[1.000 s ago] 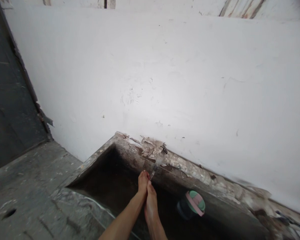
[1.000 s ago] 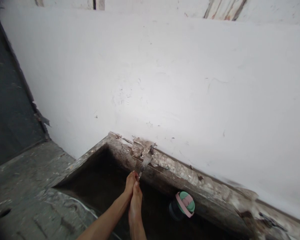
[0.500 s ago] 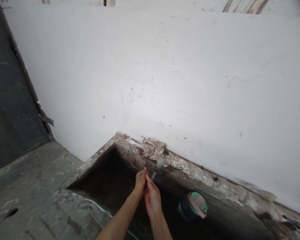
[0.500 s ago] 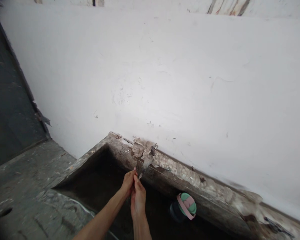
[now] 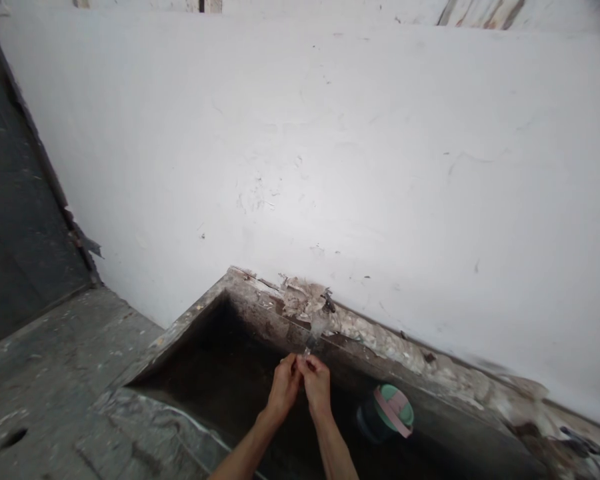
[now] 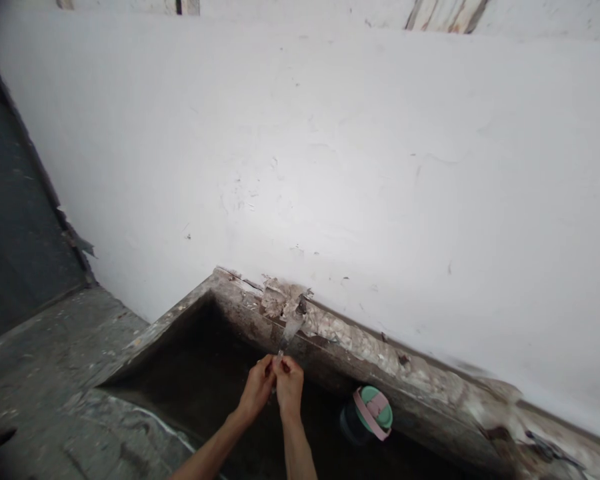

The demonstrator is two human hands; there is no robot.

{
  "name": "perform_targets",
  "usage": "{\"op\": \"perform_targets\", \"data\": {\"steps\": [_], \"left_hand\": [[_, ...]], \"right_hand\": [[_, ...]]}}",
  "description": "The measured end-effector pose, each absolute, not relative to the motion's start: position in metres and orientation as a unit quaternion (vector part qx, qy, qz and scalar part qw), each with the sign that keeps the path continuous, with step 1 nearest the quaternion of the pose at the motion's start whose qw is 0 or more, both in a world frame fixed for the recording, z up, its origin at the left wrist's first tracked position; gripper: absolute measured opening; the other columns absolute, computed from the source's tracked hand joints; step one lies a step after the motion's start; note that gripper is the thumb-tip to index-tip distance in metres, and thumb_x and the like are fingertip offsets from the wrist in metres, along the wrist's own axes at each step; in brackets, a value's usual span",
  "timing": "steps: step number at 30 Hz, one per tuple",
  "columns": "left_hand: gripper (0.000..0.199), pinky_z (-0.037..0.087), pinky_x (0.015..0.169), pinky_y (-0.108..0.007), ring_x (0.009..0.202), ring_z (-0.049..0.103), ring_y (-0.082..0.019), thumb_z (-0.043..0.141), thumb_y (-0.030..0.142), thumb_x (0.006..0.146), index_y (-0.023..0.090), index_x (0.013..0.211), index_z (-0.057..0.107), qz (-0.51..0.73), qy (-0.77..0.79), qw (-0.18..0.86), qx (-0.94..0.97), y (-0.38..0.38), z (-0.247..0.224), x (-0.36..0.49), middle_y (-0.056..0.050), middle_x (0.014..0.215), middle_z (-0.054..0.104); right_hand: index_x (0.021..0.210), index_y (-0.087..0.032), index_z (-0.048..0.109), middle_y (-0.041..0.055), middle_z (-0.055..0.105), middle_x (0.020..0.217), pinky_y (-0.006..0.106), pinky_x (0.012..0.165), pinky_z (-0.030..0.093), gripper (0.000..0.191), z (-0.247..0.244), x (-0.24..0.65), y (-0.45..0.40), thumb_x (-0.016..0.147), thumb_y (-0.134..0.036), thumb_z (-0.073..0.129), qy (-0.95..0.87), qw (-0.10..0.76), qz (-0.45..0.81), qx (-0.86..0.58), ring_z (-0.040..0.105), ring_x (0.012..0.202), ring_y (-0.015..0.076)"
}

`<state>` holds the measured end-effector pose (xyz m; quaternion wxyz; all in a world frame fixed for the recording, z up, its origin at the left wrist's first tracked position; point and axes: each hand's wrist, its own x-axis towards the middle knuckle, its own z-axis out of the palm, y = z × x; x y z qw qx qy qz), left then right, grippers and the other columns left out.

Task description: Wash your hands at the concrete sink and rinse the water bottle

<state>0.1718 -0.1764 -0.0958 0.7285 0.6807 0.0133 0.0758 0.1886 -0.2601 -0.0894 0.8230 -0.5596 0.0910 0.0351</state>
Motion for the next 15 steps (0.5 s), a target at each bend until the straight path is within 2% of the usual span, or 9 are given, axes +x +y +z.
{"op": "perform_targets", "data": {"steps": [4,8,10,13,15], "left_hand": [[0.017,0.034,0.061,-0.024,0.065,0.047,-0.014,0.067,0.030,0.069,0.014,0.071,0.064,0.011,-0.029,0.769,0.638,-0.164,-0.083,0.180,0.000,0.065,0.056],[0.022,0.039,0.067,-0.024,0.069,0.053,-0.015,0.069,0.033,0.068,0.013,0.077,0.066,-0.022,-0.009,0.836,0.549,-0.160,-0.078,0.185,-0.002,0.071,0.062],[0.022,0.040,0.071,-0.024,0.071,0.055,-0.014,0.070,0.031,0.067,0.015,0.081,0.067,-0.019,0.025,0.869,0.495,-0.163,-0.079,0.186,-0.002,0.074,0.064],[0.024,0.041,0.076,-0.023,0.075,0.057,-0.013,0.073,0.026,0.063,0.016,0.084,0.067,-0.033,0.066,0.908,0.412,-0.168,-0.081,0.184,-0.002,0.078,0.066],[0.025,0.042,0.080,-0.023,0.080,0.058,-0.014,0.074,0.025,0.062,0.016,0.084,0.068,-0.056,0.081,0.928,0.360,-0.172,-0.082,0.182,-0.004,0.084,0.067]], "right_hand": [[0.066,-0.015,0.065,0.0042,0.065,0.062,0.030,0.054,0.048,0.032,-0.076,0.189,-0.267,0.053,-0.042,0.077,0.078,0.845,0.101,-0.520,0.059,0.057,0.0171],[0.076,-0.015,0.066,0.0098,0.069,0.082,0.037,0.075,0.051,0.034,-0.067,0.185,-0.264,0.055,-0.040,0.077,0.058,0.871,0.125,-0.472,0.063,0.080,0.0224],[0.080,-0.017,0.066,0.0082,0.069,0.089,0.036,0.082,0.049,0.035,-0.069,0.183,-0.257,0.055,-0.038,0.078,0.059,0.877,0.113,-0.463,0.063,0.087,0.0214],[0.074,-0.020,0.063,0.0031,0.069,0.080,0.033,0.080,0.049,0.033,-0.079,0.182,-0.247,0.054,-0.041,0.078,0.077,0.873,0.074,-0.476,0.063,0.082,0.0180],[0.071,-0.019,0.061,0.0030,0.068,0.075,0.034,0.075,0.050,0.035,-0.085,0.182,-0.244,0.056,-0.048,0.074,0.083,0.860,0.054,-0.501,0.063,0.076,0.0184]]}}
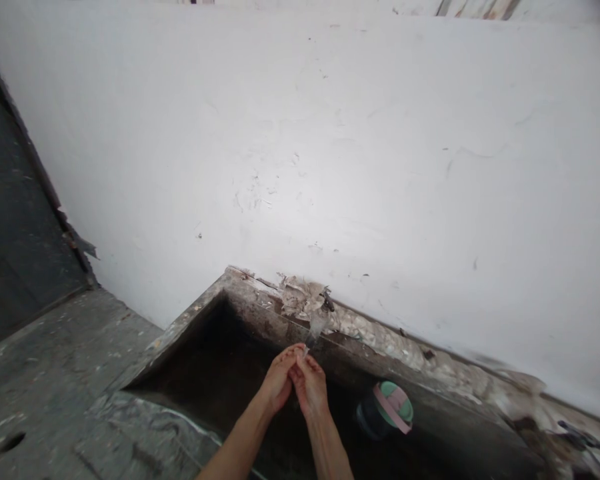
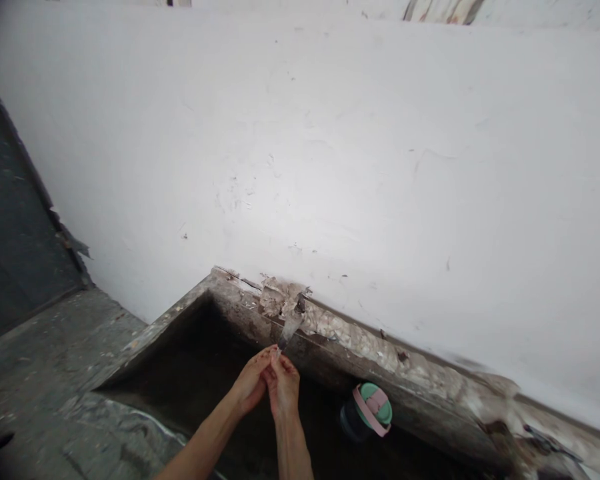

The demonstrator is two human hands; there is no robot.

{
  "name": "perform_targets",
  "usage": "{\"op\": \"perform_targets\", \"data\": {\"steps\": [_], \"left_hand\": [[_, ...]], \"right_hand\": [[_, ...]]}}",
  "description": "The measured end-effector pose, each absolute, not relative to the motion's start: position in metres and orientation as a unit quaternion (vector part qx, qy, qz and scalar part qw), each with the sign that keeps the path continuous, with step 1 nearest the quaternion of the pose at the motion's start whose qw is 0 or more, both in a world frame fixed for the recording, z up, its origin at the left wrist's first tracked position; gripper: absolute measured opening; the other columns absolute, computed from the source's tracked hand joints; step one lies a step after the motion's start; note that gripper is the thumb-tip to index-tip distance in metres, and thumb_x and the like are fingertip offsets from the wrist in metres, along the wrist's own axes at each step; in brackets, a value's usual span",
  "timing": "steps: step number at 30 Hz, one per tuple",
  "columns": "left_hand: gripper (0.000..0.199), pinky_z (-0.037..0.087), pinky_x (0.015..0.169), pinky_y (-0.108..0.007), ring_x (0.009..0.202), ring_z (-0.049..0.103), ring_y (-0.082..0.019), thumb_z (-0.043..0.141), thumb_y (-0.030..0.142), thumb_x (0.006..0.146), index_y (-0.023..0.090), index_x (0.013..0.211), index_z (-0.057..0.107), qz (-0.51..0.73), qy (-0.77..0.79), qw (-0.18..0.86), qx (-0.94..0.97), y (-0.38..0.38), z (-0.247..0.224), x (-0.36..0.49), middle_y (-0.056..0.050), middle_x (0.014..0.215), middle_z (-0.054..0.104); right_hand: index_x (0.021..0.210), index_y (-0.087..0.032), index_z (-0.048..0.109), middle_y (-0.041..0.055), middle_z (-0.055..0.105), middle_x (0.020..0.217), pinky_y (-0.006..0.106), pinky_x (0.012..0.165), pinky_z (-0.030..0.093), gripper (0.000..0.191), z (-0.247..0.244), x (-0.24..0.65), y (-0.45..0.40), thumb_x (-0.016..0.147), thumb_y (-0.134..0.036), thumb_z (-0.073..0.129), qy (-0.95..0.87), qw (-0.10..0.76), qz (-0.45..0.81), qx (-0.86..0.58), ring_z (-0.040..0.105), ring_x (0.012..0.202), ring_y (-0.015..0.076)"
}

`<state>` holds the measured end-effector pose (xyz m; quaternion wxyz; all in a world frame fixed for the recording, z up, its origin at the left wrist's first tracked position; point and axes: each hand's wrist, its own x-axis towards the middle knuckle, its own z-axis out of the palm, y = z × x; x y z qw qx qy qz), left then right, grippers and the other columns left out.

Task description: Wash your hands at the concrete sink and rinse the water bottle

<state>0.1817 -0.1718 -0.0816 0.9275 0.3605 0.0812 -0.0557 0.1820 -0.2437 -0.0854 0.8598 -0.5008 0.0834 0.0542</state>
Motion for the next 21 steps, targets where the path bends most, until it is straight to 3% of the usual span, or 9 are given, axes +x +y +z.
{"op": "perform_targets", "data": {"steps": [5,9,13,16,21], "left_hand": [[0.025,0.041,0.087,-0.023,0.088,0.059,-0.015,0.076,0.029,0.062,0.017,0.083,0.068,-0.111,0.103,0.949,0.277,-0.180,-0.082,0.176,-0.003,0.088,0.068],[0.031,0.041,0.089,-0.029,0.094,0.059,-0.020,0.056,0.044,0.080,0.016,0.088,0.068,-0.198,0.127,0.947,0.220,-0.187,-0.080,0.171,-0.006,0.083,0.068],[0.030,0.039,0.091,-0.027,0.098,0.058,-0.019,0.045,0.037,0.088,0.016,0.094,0.065,-0.228,0.140,0.945,0.186,-0.189,-0.074,0.168,-0.005,0.089,0.069],[0.028,0.039,0.090,-0.027,0.097,0.059,-0.019,0.047,0.036,0.087,0.016,0.097,0.063,-0.227,0.114,0.951,0.174,-0.186,-0.071,0.168,-0.004,0.090,0.068],[0.048,0.043,0.086,-0.034,0.093,0.060,-0.022,0.041,0.056,0.083,0.015,0.099,0.059,-0.244,0.092,0.960,0.105,-0.171,-0.074,0.170,-0.007,0.092,0.067]], "right_hand": [[0.070,-0.019,0.057,0.0035,0.063,0.069,0.035,0.064,0.046,0.037,-0.087,0.186,-0.245,0.066,-0.056,0.061,0.065,0.782,-0.004,-0.620,0.060,0.068,0.0203],[0.066,-0.019,0.058,0.0032,0.060,0.066,0.035,0.072,0.039,0.033,-0.078,0.191,-0.252,0.071,-0.052,0.057,0.030,0.672,-0.066,-0.737,0.054,0.067,0.0192],[0.067,-0.020,0.057,0.0016,0.058,0.064,0.034,0.067,0.034,0.032,-0.076,0.193,-0.260,0.077,-0.049,0.050,-0.008,0.607,-0.076,-0.791,0.050,0.062,0.0170],[0.066,-0.019,0.056,-0.0019,0.054,0.060,0.032,0.064,0.034,0.028,-0.081,0.196,-0.267,0.077,-0.044,0.052,-0.004,0.590,-0.076,-0.804,0.047,0.058,0.0141],[0.059,-0.018,0.045,-0.0070,0.042,0.048,0.026,0.051,0.035,0.036,-0.090,0.207,-0.285,0.082,-0.047,0.045,0.079,0.630,-0.064,-0.770,0.041,0.045,0.0092]]}}
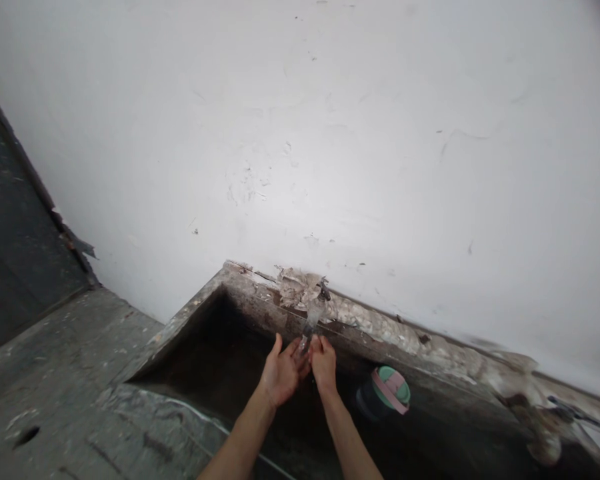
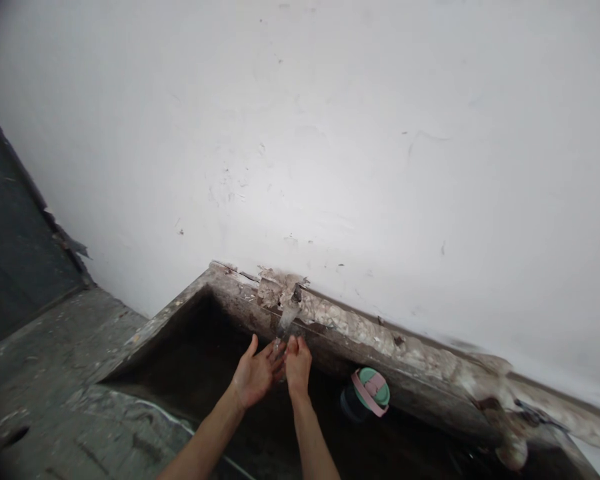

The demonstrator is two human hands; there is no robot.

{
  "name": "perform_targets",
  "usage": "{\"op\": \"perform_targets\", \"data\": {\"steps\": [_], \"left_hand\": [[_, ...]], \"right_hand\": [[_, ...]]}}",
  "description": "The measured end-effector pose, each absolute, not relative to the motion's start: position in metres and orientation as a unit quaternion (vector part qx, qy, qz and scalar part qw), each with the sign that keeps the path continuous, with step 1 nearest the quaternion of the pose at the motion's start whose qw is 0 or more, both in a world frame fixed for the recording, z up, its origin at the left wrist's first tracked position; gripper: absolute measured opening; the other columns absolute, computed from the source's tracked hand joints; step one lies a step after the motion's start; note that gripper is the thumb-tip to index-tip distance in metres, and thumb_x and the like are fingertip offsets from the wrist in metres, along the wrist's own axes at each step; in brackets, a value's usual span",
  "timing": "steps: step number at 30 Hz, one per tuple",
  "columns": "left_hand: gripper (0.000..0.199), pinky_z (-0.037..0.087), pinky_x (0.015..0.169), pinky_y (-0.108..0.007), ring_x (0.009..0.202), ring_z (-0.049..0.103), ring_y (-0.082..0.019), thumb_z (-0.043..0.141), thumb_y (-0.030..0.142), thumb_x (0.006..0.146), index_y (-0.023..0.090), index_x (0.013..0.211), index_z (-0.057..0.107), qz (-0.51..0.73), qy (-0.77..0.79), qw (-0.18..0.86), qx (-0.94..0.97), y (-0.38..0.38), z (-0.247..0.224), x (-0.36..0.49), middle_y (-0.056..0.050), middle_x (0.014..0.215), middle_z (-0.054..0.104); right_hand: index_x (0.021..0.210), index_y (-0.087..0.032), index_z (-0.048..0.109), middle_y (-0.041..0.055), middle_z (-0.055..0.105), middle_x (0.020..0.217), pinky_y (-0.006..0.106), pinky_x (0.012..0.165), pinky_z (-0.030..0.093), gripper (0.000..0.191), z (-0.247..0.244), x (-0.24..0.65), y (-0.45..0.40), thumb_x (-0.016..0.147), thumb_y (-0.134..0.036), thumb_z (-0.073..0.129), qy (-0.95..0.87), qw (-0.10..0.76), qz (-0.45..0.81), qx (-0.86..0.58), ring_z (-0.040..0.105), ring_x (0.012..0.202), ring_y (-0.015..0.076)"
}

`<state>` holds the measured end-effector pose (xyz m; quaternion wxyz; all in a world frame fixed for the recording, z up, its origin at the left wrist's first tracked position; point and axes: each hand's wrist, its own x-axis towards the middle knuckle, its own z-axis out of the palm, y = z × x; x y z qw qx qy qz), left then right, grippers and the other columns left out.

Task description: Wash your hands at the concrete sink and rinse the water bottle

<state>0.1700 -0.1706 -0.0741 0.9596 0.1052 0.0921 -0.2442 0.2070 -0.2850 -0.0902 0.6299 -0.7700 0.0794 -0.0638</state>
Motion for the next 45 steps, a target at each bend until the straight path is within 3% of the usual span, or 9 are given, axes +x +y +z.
{"op": "perform_targets", "data": {"steps": [4,7,11,17,22,25,30,39,45], "left_hand": [[0.053,0.040,0.094,-0.037,0.107,0.054,-0.023,0.034,0.056,0.085,0.014,0.110,0.054,-0.166,0.100,0.979,0.056,-0.164,-0.079,0.178,-0.010,0.112,0.061],[0.052,0.039,0.096,-0.036,0.113,0.051,-0.022,0.032,0.054,0.086,0.016,0.117,0.050,-0.111,0.099,0.988,0.051,-0.165,-0.082,0.187,-0.011,0.121,0.055],[0.055,0.038,0.097,-0.032,0.117,0.047,-0.020,0.034,0.055,0.085,0.015,0.120,0.048,-0.077,0.115,0.988,0.065,-0.168,-0.080,0.196,-0.012,0.130,0.049],[0.063,0.019,0.109,-0.031,0.127,0.036,-0.019,0.027,0.061,0.084,0.015,0.119,0.052,-0.084,0.093,0.978,0.166,-0.170,-0.069,0.200,-0.012,0.135,0.044],[0.054,0.011,0.111,-0.030,0.132,0.028,-0.017,0.027,0.053,0.088,0.017,0.117,0.055,-0.056,0.040,0.949,0.307,-0.179,-0.077,0.203,-0.010,0.134,0.046],[0.050,0.012,0.111,-0.031,0.131,0.029,-0.020,0.035,0.051,0.087,0.018,0.117,0.056,-0.062,0.031,0.944,0.323,-0.181,-0.082,0.204,-0.009,0.134,0.045],[0.056,0.014,0.110,-0.033,0.131,0.029,-0.021,0.028,0.054,0.087,0.018,0.123,0.051,-0.066,0.034,0.951,0.301,-0.177,-0.074,0.209,-0.012,0.134,0.045],[0.060,0.035,0.099,-0.040,0.120,0.044,-0.025,0.036,0.066,0.078,0.020,0.113,0.054,-0.049,0.115,0.988,0.089,-0.152,-0.073,0.214,-0.012,0.125,0.051],[0.063,0.032,0.100,-0.034,0.123,0.041,-0.023,0.034,0.065,0.080,0.020,0.118,0.051,-0.071,0.084,0.986,0.122,-0.154,-0.070,0.212,-0.011,0.129,0.048]], "right_hand": [[0.056,-0.019,0.040,-0.0075,0.040,0.043,0.023,0.038,0.028,0.045,-0.086,0.206,-0.290,0.083,-0.055,0.035,0.127,0.671,-0.039,-0.730,0.035,0.035,0.0073],[0.057,-0.019,0.045,-0.0058,0.044,0.042,0.023,0.036,0.029,0.044,-0.083,0.194,-0.280,0.073,-0.059,0.050,0.103,0.682,-0.003,-0.724,0.039,0.035,0.0082],[0.061,-0.018,0.052,-0.0048,0.050,0.044,0.024,0.037,0.036,0.039,-0.087,0.179,-0.268,0.058,-0.054,0.068,0.061,0.687,0.042,-0.723,0.046,0.038,0.0109],[0.064,-0.015,0.055,-0.0030,0.057,0.054,0.029,0.050,0.050,0.037,-0.093,0.182,-0.271,0.067,-0.051,0.062,0.035,0.694,0.084,-0.714,0.055,0.047,0.0117],[0.058,-0.016,0.049,-0.0083,0.049,0.039,0.021,0.036,0.038,0.030,-0.091,0.189,-0.270,0.072,-0.039,0.063,0.016,0.645,0.106,-0.757,0.046,0.033,0.0078],[0.062,-0.016,0.049,-0.0089,0.047,0.038,0.020,0.034,0.032,0.029,-0.091,0.190,-0.268,0.075,-0.040,0.060,-0.001,0.645,0.119,-0.755,0.042,0.031,0.0070],[0.073,-0.017,0.050,-0.0087,0.045,0.042,0.021,0.038,0.030,0.036,-0.090,0.186,-0.265,0.076,-0.054,0.051,-0.005,0.681,0.098,-0.725,0.041,0.035,0.0071],[0.063,-0.020,0.042,-0.0059,0.046,0.049,0.021,0.041,0.031,0.036,-0.098,0.182,-0.270,0.069,-0.053,0.054,0.063,0.762,0.073,-0.640,0.041,0.042,0.0071],[0.061,-0.017,0.050,-0.0030,0.051,0.047,0.021,0.037,0.033,0.042,-0.091,0.183,-0.265,0.068,-0.057,0.057,0.047,0.752,0.120,-0.646,0.048,0.038,0.0098]]}}
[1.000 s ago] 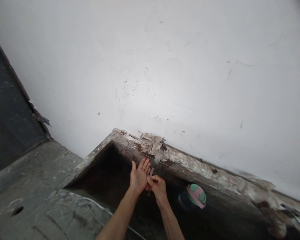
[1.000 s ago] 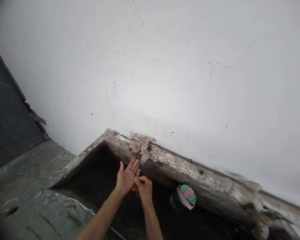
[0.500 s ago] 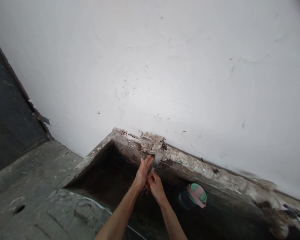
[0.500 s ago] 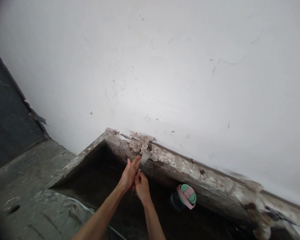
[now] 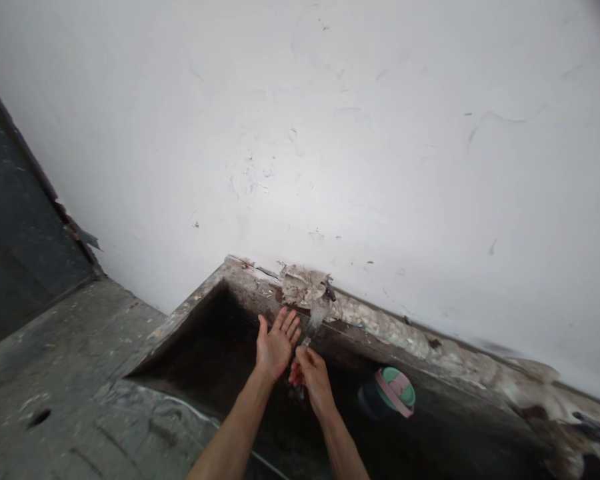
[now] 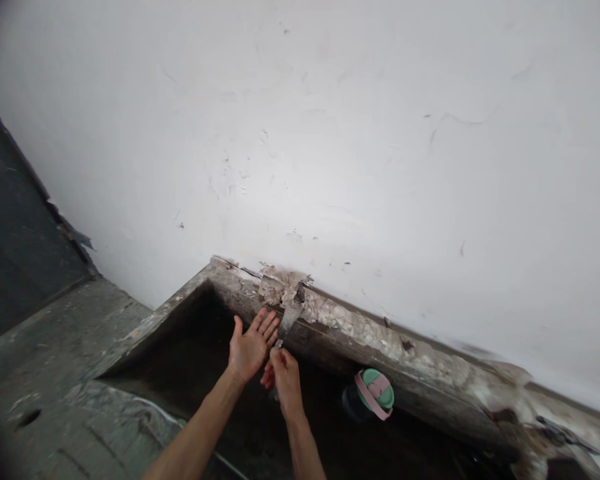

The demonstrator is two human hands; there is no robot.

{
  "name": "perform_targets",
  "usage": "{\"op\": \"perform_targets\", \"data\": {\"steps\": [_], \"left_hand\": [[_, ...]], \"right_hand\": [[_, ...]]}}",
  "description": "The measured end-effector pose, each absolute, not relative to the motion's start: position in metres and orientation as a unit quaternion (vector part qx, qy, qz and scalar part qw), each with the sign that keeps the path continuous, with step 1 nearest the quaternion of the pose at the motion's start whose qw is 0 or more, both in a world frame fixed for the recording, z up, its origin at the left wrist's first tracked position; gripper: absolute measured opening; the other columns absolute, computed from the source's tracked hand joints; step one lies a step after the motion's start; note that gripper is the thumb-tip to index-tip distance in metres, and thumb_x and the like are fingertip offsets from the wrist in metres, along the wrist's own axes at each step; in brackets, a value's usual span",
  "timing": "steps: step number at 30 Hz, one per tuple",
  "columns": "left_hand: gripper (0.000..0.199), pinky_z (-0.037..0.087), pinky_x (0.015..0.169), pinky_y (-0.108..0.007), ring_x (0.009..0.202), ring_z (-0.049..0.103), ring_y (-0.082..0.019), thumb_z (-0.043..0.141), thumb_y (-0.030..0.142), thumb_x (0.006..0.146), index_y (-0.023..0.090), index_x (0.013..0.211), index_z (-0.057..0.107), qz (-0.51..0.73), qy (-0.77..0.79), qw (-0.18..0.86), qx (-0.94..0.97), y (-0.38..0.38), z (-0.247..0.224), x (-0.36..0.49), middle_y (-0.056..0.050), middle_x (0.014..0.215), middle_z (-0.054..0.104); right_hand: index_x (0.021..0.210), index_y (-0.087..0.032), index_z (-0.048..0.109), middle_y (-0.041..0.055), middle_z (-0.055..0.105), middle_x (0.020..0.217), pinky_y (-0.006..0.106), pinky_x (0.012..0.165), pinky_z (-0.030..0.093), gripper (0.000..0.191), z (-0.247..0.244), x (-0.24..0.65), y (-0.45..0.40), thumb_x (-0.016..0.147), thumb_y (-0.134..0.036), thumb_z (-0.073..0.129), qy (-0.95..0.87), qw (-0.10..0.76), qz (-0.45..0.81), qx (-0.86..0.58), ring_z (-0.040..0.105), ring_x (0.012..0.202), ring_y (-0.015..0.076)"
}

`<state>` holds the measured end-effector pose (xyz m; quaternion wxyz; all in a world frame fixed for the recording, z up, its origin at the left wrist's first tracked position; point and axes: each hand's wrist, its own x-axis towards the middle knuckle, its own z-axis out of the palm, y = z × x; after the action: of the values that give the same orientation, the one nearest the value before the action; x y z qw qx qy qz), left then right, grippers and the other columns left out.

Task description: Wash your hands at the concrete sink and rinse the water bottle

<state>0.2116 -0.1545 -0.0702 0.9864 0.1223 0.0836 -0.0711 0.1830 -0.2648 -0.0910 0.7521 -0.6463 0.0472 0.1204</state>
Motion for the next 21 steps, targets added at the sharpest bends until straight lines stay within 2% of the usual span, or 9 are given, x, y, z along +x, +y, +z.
{"op": "perform_targets", "data": {"steps": [4,9,12,16,21], "left_hand": [[0.065,0.022,0.106,-0.034,0.124,0.040,-0.021,0.026,0.065,0.082,0.020,0.123,0.050,-0.096,0.048,0.971,0.212,-0.158,-0.064,0.210,-0.011,0.130,0.049],[0.063,0.011,0.110,-0.034,0.128,0.034,-0.022,0.033,0.062,0.082,0.018,0.122,0.051,-0.109,-0.006,0.947,0.304,-0.163,-0.066,0.208,-0.012,0.130,0.049],[0.061,0.011,0.110,-0.034,0.130,0.031,-0.023,0.042,0.061,0.079,0.018,0.121,0.052,-0.108,-0.050,0.929,0.351,-0.170,-0.069,0.208,-0.011,0.129,0.050],[0.055,0.012,0.110,-0.034,0.130,0.032,-0.023,0.043,0.057,0.082,0.021,0.122,0.051,-0.110,-0.065,0.923,0.364,-0.175,-0.070,0.207,-0.009,0.131,0.049],[0.063,0.019,0.107,-0.034,0.128,0.034,-0.021,0.033,0.064,0.081,0.020,0.124,0.047,-0.109,0.017,0.961,0.255,-0.165,-0.060,0.209,-0.012,0.129,0.049]], "right_hand": [[0.064,-0.014,0.055,-0.0003,0.058,0.047,0.023,0.043,0.043,0.045,-0.083,0.186,-0.266,0.056,-0.055,0.070,0.037,0.723,0.149,-0.673,0.055,0.043,0.0126],[0.062,-0.013,0.057,-0.0010,0.061,0.050,0.028,0.051,0.051,0.037,-0.078,0.191,-0.271,0.062,-0.049,0.069,0.020,0.693,0.205,-0.691,0.056,0.045,0.0117],[0.060,-0.014,0.057,-0.0037,0.059,0.047,0.025,0.047,0.049,0.026,-0.079,0.193,-0.270,0.068,-0.036,0.066,0.007,0.671,0.196,-0.715,0.055,0.042,0.0103],[0.059,-0.014,0.054,-0.0065,0.055,0.041,0.021,0.040,0.042,0.016,-0.081,0.194,-0.269,0.069,-0.021,0.064,-0.001,0.663,0.168,-0.729,0.051,0.037,0.0092],[0.060,-0.015,0.052,-0.0060,0.054,0.041,0.020,0.040,0.038,0.009,-0.077,0.191,-0.270,0.066,-0.017,0.058,0.008,0.707,0.142,-0.692,0.048,0.036,0.0080]]}}
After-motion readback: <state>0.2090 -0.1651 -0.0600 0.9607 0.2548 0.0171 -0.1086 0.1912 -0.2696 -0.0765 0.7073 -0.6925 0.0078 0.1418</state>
